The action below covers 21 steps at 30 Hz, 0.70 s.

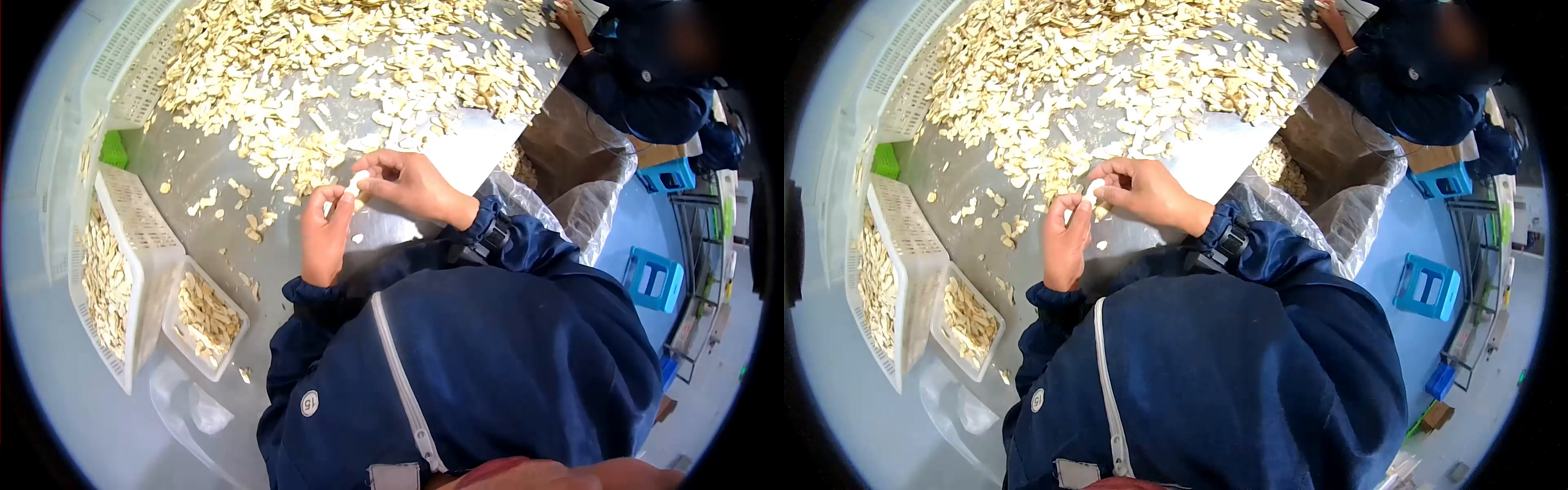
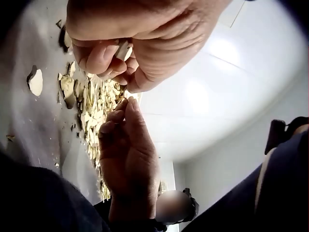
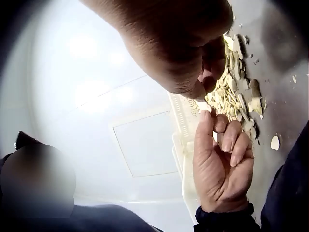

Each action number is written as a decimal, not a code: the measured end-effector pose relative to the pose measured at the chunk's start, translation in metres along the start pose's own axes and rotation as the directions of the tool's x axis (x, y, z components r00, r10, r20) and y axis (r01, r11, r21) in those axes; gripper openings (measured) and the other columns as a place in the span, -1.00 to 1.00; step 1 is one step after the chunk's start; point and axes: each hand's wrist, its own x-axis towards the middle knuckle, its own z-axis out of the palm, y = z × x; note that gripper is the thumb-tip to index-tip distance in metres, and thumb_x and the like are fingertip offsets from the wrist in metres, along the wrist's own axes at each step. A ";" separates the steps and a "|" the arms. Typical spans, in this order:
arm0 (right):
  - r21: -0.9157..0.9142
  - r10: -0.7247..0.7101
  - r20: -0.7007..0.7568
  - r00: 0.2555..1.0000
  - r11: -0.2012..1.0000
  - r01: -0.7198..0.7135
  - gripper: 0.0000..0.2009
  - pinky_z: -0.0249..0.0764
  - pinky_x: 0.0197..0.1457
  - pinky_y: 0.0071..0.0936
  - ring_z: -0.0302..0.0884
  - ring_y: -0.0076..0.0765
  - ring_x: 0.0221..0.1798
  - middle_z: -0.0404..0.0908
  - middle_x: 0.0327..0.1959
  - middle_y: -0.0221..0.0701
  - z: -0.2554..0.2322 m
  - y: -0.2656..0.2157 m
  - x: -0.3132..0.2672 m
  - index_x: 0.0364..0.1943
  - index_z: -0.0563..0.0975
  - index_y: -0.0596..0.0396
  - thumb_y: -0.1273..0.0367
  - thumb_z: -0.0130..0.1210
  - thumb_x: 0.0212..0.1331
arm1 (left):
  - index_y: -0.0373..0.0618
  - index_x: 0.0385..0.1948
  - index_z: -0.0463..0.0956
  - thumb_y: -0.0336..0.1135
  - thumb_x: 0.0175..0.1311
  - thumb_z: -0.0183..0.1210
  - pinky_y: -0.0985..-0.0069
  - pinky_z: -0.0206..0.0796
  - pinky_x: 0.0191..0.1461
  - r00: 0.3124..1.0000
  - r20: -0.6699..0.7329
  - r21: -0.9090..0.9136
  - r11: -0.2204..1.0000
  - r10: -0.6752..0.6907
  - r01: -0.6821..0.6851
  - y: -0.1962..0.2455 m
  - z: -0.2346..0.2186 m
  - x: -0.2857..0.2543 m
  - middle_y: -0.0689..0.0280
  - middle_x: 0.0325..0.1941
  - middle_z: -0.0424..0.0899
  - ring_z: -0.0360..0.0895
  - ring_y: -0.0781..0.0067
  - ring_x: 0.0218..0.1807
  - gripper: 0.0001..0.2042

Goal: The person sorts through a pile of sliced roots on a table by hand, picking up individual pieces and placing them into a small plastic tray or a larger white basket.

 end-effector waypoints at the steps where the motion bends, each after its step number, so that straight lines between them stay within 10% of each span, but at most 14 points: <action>1: 0.039 -0.004 -0.013 1.000 0.999 0.005 -0.70 0.53 -0.10 -0.60 0.56 -0.68 -0.23 0.68 -0.28 -0.53 0.001 0.001 0.000 0.13 0.66 0.17 0.39 0.27 0.38 | -0.14 -0.15 0.54 -0.32 0.51 0.24 0.70 0.22 -0.38 1.000 -0.002 0.011 1.000 0.002 -0.002 -0.002 -0.001 0.000 0.50 -0.34 0.57 0.32 0.81 -0.42 -0.88; 9: 0.085 -0.099 -0.095 0.991 0.991 0.107 -0.70 0.58 -0.07 -0.57 0.58 -0.67 -0.21 0.71 -0.23 -0.50 0.002 0.016 0.003 0.14 0.64 0.23 0.44 0.16 0.39 | -0.25 -0.18 0.58 -0.40 0.46 0.28 0.62 0.34 -0.14 0.984 -0.100 0.164 0.978 0.148 -0.131 -0.003 0.005 0.000 0.45 -0.34 0.60 0.45 0.70 -0.24 -0.88; 12: -0.021 -0.033 -0.085 0.996 0.999 0.031 -0.73 0.59 -0.04 -0.53 0.63 -0.60 -0.20 0.73 -0.20 -0.48 -0.001 0.009 0.004 0.14 0.64 0.23 0.43 0.14 0.46 | -0.13 -0.19 0.55 -0.35 0.51 0.25 0.69 0.02 -0.48 0.976 -0.067 0.111 0.973 0.208 -0.200 -0.007 0.005 0.002 0.55 -0.46 0.50 0.21 0.83 -0.53 -0.91; 15: 0.056 -0.116 -0.105 0.988 0.991 0.123 -0.72 0.56 -0.09 -0.53 0.62 -0.58 -0.23 0.72 -0.28 -0.43 0.005 0.020 0.003 0.12 0.64 0.23 0.35 0.18 0.46 | -0.23 -0.23 0.57 -0.41 0.45 0.27 0.66 0.23 -0.22 0.993 -0.078 -0.013 0.996 0.083 -0.084 -0.006 0.004 0.001 0.49 -0.35 0.56 0.35 0.76 -0.29 -0.90; 21: -0.009 -0.005 -0.010 1.000 1.000 0.005 -0.71 0.49 -0.18 -0.56 0.50 -0.63 -0.31 0.69 -0.33 -0.46 0.000 0.032 0.005 0.09 0.64 0.23 0.32 0.23 0.43 | -0.10 -0.20 0.53 -0.37 0.50 0.26 0.70 -0.03 -0.52 0.991 -0.049 0.033 0.992 0.125 -0.124 -0.013 0.004 0.004 0.55 -0.49 0.48 0.18 0.85 -0.56 -0.91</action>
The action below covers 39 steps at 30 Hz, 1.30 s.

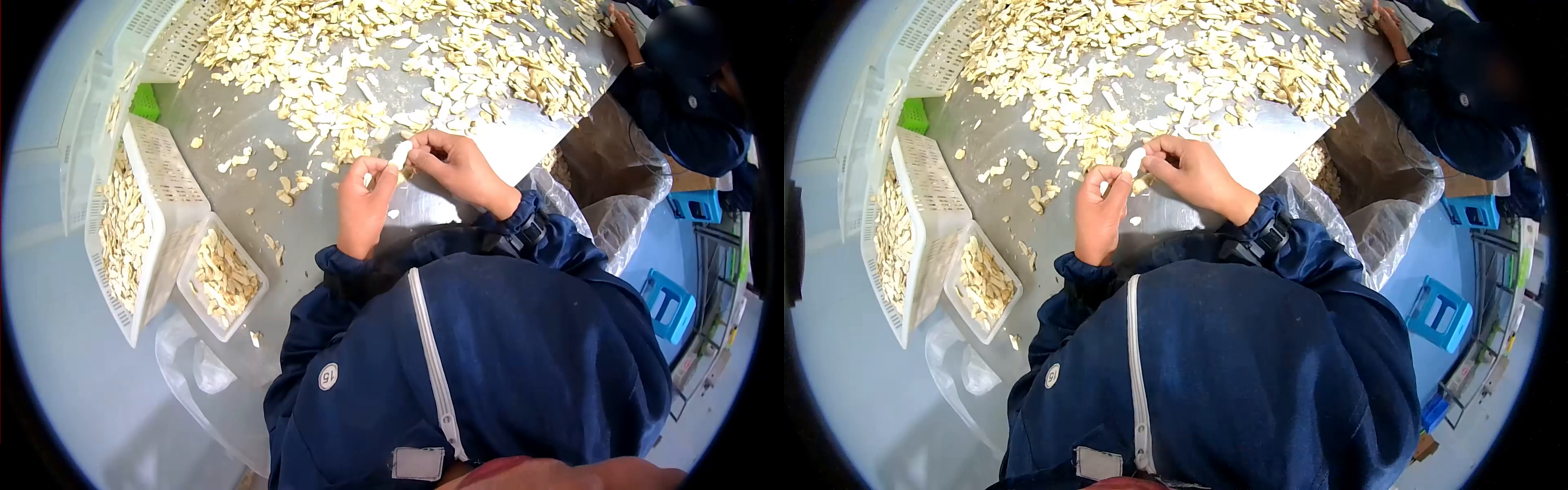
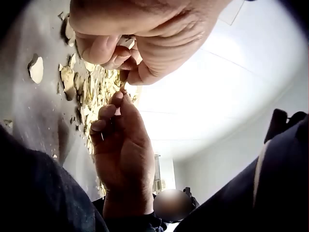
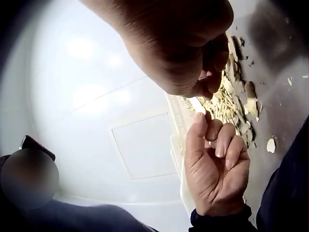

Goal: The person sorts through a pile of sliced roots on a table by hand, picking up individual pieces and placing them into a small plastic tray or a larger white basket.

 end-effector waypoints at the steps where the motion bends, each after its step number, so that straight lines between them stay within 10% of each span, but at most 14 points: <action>1: -0.023 -0.004 0.009 1.000 1.000 0.004 -0.71 0.48 -0.19 -0.57 0.48 -0.64 -0.31 0.68 -0.34 -0.47 0.000 0.000 0.000 0.08 0.64 0.23 0.32 0.23 0.43 | -0.10 -0.20 0.53 -0.37 0.50 0.26 0.70 -0.03 -0.52 1.000 -0.001 -0.002 1.000 0.004 -0.004 -0.001 0.000 0.000 0.55 -0.48 0.48 0.19 0.85 -0.56 -0.91; 6: 0.116 -0.046 -0.050 0.998 0.992 0.051 -0.74 0.48 -0.20 -0.56 0.50 -0.63 -0.32 0.69 -0.36 -0.47 0.009 -0.006 -0.002 0.00 0.66 0.19 0.28 0.24 0.44 | -0.21 -0.24 0.56 -0.42 0.44 0.27 0.67 0.23 -0.21 0.998 -0.011 -0.031 0.998 -0.057 0.056 -0.001 -0.003 0.000 0.51 -0.36 0.56 0.34 0.77 -0.30 -0.91; 11: -0.060 0.032 0.070 0.997 0.998 -0.028 -0.77 0.47 -0.17 -0.58 0.45 -0.71 -0.28 0.64 -0.32 -0.56 0.001 -0.026 -0.006 0.02 0.65 0.20 0.32 0.26 0.46 | -0.14 -0.17 0.49 -0.37 0.55 0.15 0.68 0.09 -0.42 0.998 -0.011 -0.083 0.994 -0.068 0.067 0.000 -0.005 -0.004 0.51 -0.45 0.45 0.27 0.77 -0.46 -0.92; 14: -0.293 -0.249 0.156 0.956 0.912 0.286 -0.77 0.57 -0.09 -0.37 0.66 -0.30 -0.17 0.72 -0.16 -0.31 0.008 -0.019 -0.008 0.02 0.66 0.12 0.35 0.30 0.37 | -0.09 -0.13 0.45 -0.34 0.61 0.05 0.69 0.01 -0.48 0.991 -0.098 -0.256 0.964 -0.095 0.067 -0.001 -0.011 -0.007 0.48 -0.45 0.40 0.26 0.76 -0.47 -0.92; 17: -0.511 -0.629 0.183 0.756 0.595 0.620 -0.81 0.60 0.08 -0.17 0.66 -0.02 -0.02 0.73 -0.07 -0.33 0.014 -0.010 -0.004 -0.07 0.70 0.01 0.34 0.27 0.29 | -0.06 -0.11 0.44 -0.33 0.58 0.04 0.62 0.11 -0.36 0.983 -0.092 -0.494 0.865 -0.157 0.092 0.000 -0.018 -0.009 0.40 -0.31 0.47 0.34 0.65 -0.34 -0.93; 26: -0.797 -0.524 -0.020 0.851 0.522 0.303 -0.72 0.55 0.23 -0.15 0.61 -0.03 0.13 0.72 0.09 -0.35 -0.071 0.000 -0.001 -0.05 0.72 -0.02 0.51 0.22 0.14 | -0.08 -0.02 0.47 -0.33 0.46 0.16 0.25 0.41 0.39 0.971 0.191 -0.820 0.521 -0.142 0.237 -0.007 -0.035 -0.010 0.23 0.02 0.57 0.55 0.25 0.14 -0.83; 30: -0.760 -0.515 0.228 0.827 0.437 0.481 -0.83 0.58 0.22 -0.18 0.64 -0.10 0.16 0.72 0.09 -0.35 -0.055 -0.009 -0.012 -0.08 0.74 -0.05 0.40 0.27 0.28 | -0.07 0.02 0.49 -0.32 0.52 0.11 0.37 0.45 0.09 0.952 0.276 -0.841 0.445 -0.134 0.307 -0.019 -0.036 -0.005 0.28 -0.06 0.56 0.53 0.36 -0.05 -0.84; 39: -0.921 -0.545 -0.102 0.833 0.368 0.129 -0.86 0.56 0.14 -0.15 0.65 -0.10 0.03 0.77 -0.08 -0.38 -0.133 0.004 0.055 -0.15 0.74 -0.02 0.35 0.21 0.31 | -0.09 0.05 0.47 -0.27 0.65 -0.04 0.54 0.20 -0.25 0.919 0.384 -0.790 0.484 -0.088 0.376 -0.040 -0.047 -0.003 0.37 -0.25 0.42 0.32 0.52 -0.31 -0.83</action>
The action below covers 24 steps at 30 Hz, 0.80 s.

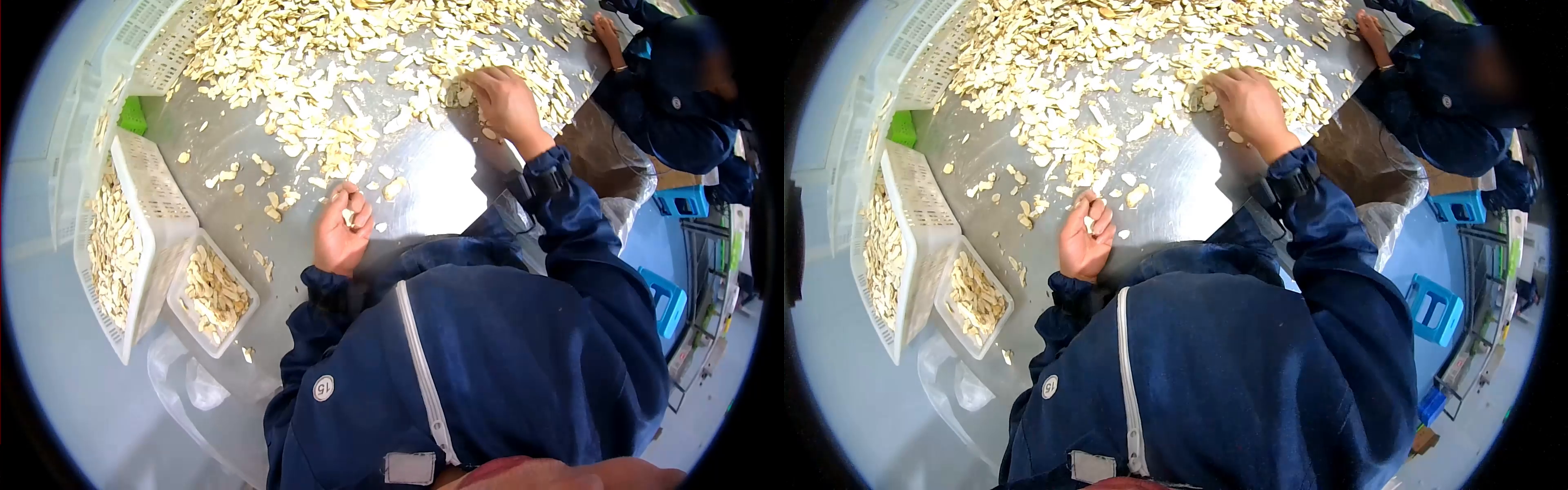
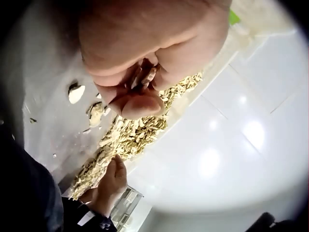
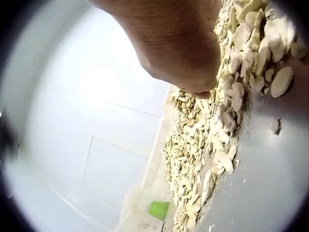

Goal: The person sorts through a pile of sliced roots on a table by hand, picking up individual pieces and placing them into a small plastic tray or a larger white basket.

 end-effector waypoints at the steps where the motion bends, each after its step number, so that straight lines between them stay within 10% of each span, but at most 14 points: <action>1: -0.028 -0.014 -0.014 1.000 1.000 0.014 -0.85 0.55 0.15 -0.16 0.64 -0.11 0.04 0.77 -0.09 -0.41 0.004 -0.001 0.007 -0.14 0.74 -0.03 0.33 0.20 0.33 | -0.10 0.07 0.46 -0.28 0.67 -0.06 0.55 0.21 -0.25 1.000 -0.027 0.029 1.000 0.013 -0.012 -0.003 0.007 0.001 0.37 -0.25 0.42 0.32 0.53 -0.31 -0.82; 5: -0.188 -0.011 0.041 0.999 0.982 0.019 -0.84 0.51 0.14 -0.20 0.61 -0.16 0.06 0.74 -0.14 -0.42 0.019 -0.002 0.019 -0.16 0.71 -0.06 0.23 0.23 0.34 | -0.09 0.06 0.48 -0.28 0.64 -0.03 0.50 0.27 -0.16 0.999 -0.021 0.047 0.998 0.032 -0.031 -0.005 0.008 0.001 0.33 -0.21 0.46 0.37 0.46 -0.27 -0.82; 18: 0.129 0.159 0.059 0.985 0.978 -0.166 -0.78 0.59 -0.01 -0.04 0.67 0.16 -0.12 0.74 -0.21 -0.09 0.001 -0.025 0.000 0.00 0.66 0.08 0.42 0.14 0.33 | -0.11 0.11 0.44 -0.26 0.69 -0.09 0.47 0.23 -0.14 0.999 -0.050 0.062 0.998 0.019 -0.016 -0.005 0.012 -0.001 0.32 -0.18 0.41 0.32 0.46 -0.25 -0.79; 24: 0.325 -0.299 0.086 0.950 0.910 0.257 -0.77 0.56 0.08 -0.22 0.64 -0.21 0.00 0.71 -0.10 -0.43 0.028 -0.094 -0.007 -0.01 0.67 -0.12 0.31 0.18 0.27 | -0.09 0.11 0.43 -0.25 0.68 -0.07 0.48 0.25 -0.14 0.999 -0.020 0.084 0.996 0.027 -0.025 -0.004 0.010 -0.001 0.34 -0.19 0.41 0.34 0.49 -0.24 -0.80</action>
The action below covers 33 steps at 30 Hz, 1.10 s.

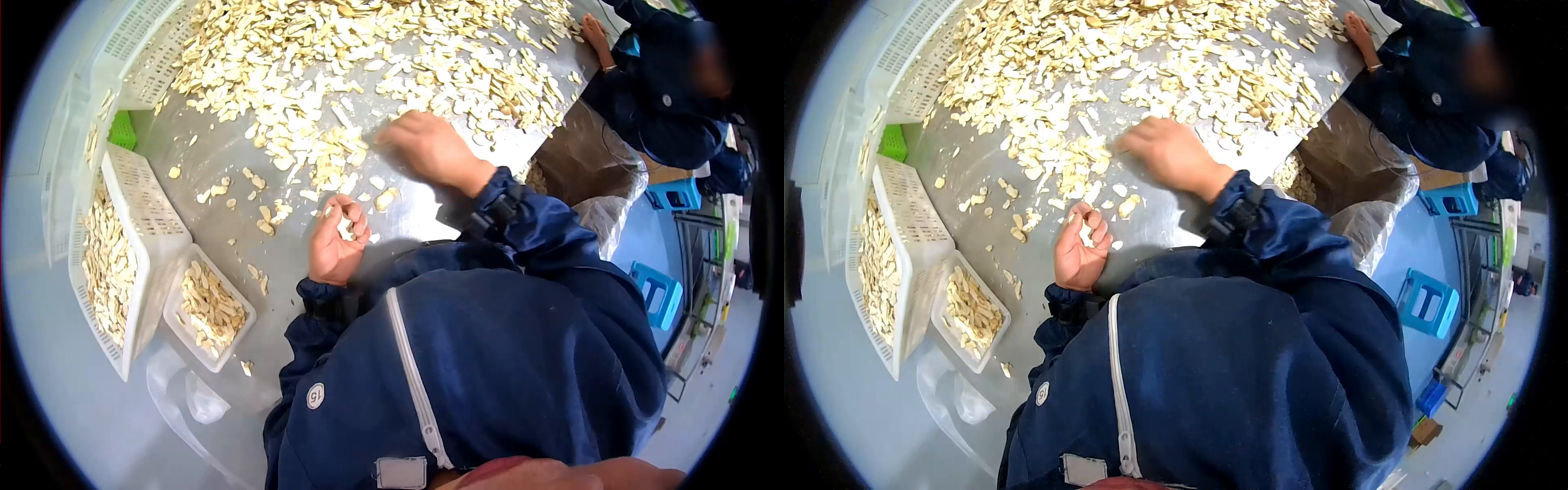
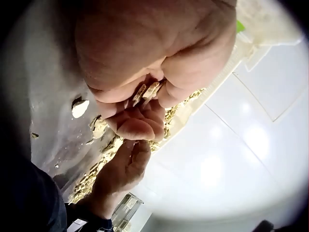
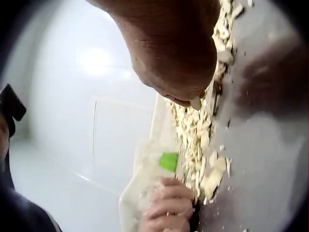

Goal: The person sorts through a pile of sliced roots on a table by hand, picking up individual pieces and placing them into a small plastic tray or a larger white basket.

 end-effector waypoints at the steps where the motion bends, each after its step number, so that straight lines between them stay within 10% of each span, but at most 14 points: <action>1: 0.001 -0.014 0.012 1.000 1.000 0.014 -0.75 0.54 0.12 -0.25 0.63 -0.22 0.03 0.70 -0.08 -0.44 0.007 -0.006 0.004 0.00 0.67 -0.13 0.32 0.18 0.26 | -0.09 0.10 0.42 -0.25 0.67 -0.06 0.49 0.25 -0.14 1.000 -0.004 0.005 1.000 -0.003 0.003 0.000 -0.001 0.000 0.34 -0.19 0.41 0.34 0.49 -0.24 -0.81; 10: -0.034 0.267 -0.051 0.962 0.962 -0.269 -0.74 0.58 0.14 -0.27 0.71 -0.13 0.02 0.79 -0.05 -0.35 -0.015 0.033 -0.015 0.04 0.72 -0.09 0.39 0.19 0.30 | -0.10 0.09 0.42 -0.24 0.67 -0.05 0.49 0.25 -0.14 1.000 -0.004 0.014 1.000 0.004 -0.003 0.000 0.002 -0.002 0.35 -0.19 0.41 0.34 0.50 -0.24 -0.81; 12: 0.296 0.721 0.077 0.688 0.643 -0.707 -0.69 0.59 0.20 -0.33 0.73 -0.13 0.10 0.79 0.03 -0.26 -0.040 0.019 -0.024 0.18 0.67 -0.05 0.45 0.09 0.43 | -0.11 0.08 0.44 -0.24 0.67 -0.05 0.44 0.28 -0.10 1.000 0.026 -0.011 1.000 -0.009 0.010 0.000 -0.003 0.000 0.32 -0.18 0.45 0.37 0.44 -0.22 -0.80; 17: 0.759 0.648 0.157 0.745 0.404 -0.511 -0.49 0.47 0.42 -0.34 0.59 -0.18 0.36 0.61 0.34 -0.12 -0.045 0.047 -0.068 0.44 0.41 0.17 0.63 -0.06 0.40 | -0.11 0.08 0.44 -0.24 0.67 -0.05 0.44 0.28 -0.11 0.999 0.032 -0.006 1.000 -0.020 0.020 0.001 -0.003 0.002 0.32 -0.18 0.45 0.37 0.44 -0.22 -0.80; 24: 0.030 0.670 -0.073 0.739 0.742 -0.670 -0.71 0.62 0.13 -0.19 0.71 0.02 0.06 0.76 0.01 -0.16 -0.060 0.037 -0.048 0.14 0.66 0.06 0.40 0.13 0.39 | -0.11 0.09 0.45 -0.24 0.67 -0.06 0.43 0.27 -0.11 1.000 0.027 0.003 1.000 -0.003 0.003 0.000 -0.002 0.000 0.32 -0.17 0.44 0.37 0.44 -0.22 -0.79; 26: -0.112 0.492 -0.109 0.864 0.858 -0.502 -0.74 0.59 0.06 -0.09 0.70 0.00 -0.02 0.77 -0.10 -0.25 -0.051 0.029 -0.046 0.03 0.71 -0.05 0.29 0.21 0.30 | -0.11 0.09 0.46 -0.24 0.67 -0.07 0.41 0.28 -0.09 0.999 0.039 -0.003 1.000 -0.005 0.005 0.000 -0.005 0.001 0.31 -0.16 0.46 0.38 0.42 -0.21 -0.79; 33: -0.081 0.612 -0.109 0.783 0.780 -0.621 -0.72 0.61 0.01 -0.10 0.69 0.14 -0.08 0.75 -0.12 -0.13 -0.044 0.032 -0.044 0.08 0.68 0.01 0.35 0.13 0.34 | -0.11 0.10 0.42 -0.25 0.66 -0.05 0.47 0.24 -0.14 1.000 -0.023 0.020 1.000 0.007 -0.007 0.001 0.002 -0.003 0.36 -0.19 0.40 0.33 0.49 -0.25 -0.80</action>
